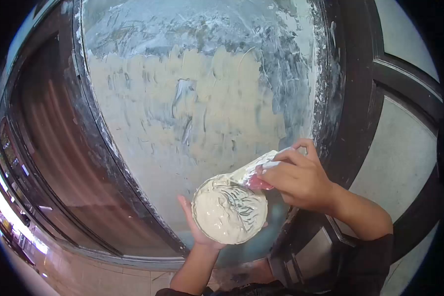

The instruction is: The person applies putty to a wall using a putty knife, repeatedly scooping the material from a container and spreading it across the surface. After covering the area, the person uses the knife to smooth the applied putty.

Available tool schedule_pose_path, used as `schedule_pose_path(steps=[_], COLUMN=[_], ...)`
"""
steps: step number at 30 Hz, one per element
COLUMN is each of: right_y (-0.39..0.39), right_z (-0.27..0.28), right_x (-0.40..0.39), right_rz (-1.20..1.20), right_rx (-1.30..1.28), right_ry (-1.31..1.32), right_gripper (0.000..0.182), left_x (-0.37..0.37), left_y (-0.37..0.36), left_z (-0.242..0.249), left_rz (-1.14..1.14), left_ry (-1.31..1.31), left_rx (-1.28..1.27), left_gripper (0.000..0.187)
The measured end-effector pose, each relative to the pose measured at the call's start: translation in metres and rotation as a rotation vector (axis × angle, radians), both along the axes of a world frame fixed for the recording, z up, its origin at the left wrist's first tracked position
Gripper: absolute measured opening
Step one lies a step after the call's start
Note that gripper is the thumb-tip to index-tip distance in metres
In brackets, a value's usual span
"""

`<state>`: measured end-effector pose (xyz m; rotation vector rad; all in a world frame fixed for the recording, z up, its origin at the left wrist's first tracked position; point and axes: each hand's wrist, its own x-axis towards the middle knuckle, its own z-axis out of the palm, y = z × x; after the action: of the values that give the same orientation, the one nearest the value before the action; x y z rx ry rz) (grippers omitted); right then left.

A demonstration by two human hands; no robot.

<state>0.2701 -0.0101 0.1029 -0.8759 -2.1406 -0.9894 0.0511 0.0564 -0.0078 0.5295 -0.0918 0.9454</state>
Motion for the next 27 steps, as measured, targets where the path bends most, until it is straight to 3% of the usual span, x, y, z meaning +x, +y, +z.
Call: schedule_pose_path(steps=[7,14,16,18,21,25,27], right_y=[0.007,0.005,0.005,0.006,0.005,0.007,0.008], right_z=[0.003,-0.005,-0.009,-0.010,-0.011,-0.012,-0.010], right_x=[0.019,0.018,0.016,0.014,0.010,0.007,0.008], right_rz=[-0.084,-0.112,-0.128,-0.135,-0.134,-0.131,-0.145], right_rx=[-0.032,0.071,0.086,0.109,0.079,0.096,0.103], right_ry=[-0.006,-0.104,-0.114,-0.133,-0.096,-0.083,-0.075], right_gripper=[0.034,0.018,0.017,0.017,0.028,0.028,0.016], left_x=[0.009,0.009,0.010,0.012,0.011,0.012,0.011], left_y=[0.012,0.001,0.002,0.007,-0.001,0.000,-0.004], left_z=[0.003,0.012,0.010,0.002,0.008,-0.001,-0.001], left_rz=[0.021,-0.051,-0.069,0.046,0.022,0.107,0.106], left_ry=[0.039,-0.001,-0.016,-0.091,0.034,0.061,0.058], left_rx=[0.094,0.092,0.081,-0.087,0.014,-0.020,-0.030], left_gripper=[0.108,0.109,0.109,0.108,0.109,0.108,0.108])
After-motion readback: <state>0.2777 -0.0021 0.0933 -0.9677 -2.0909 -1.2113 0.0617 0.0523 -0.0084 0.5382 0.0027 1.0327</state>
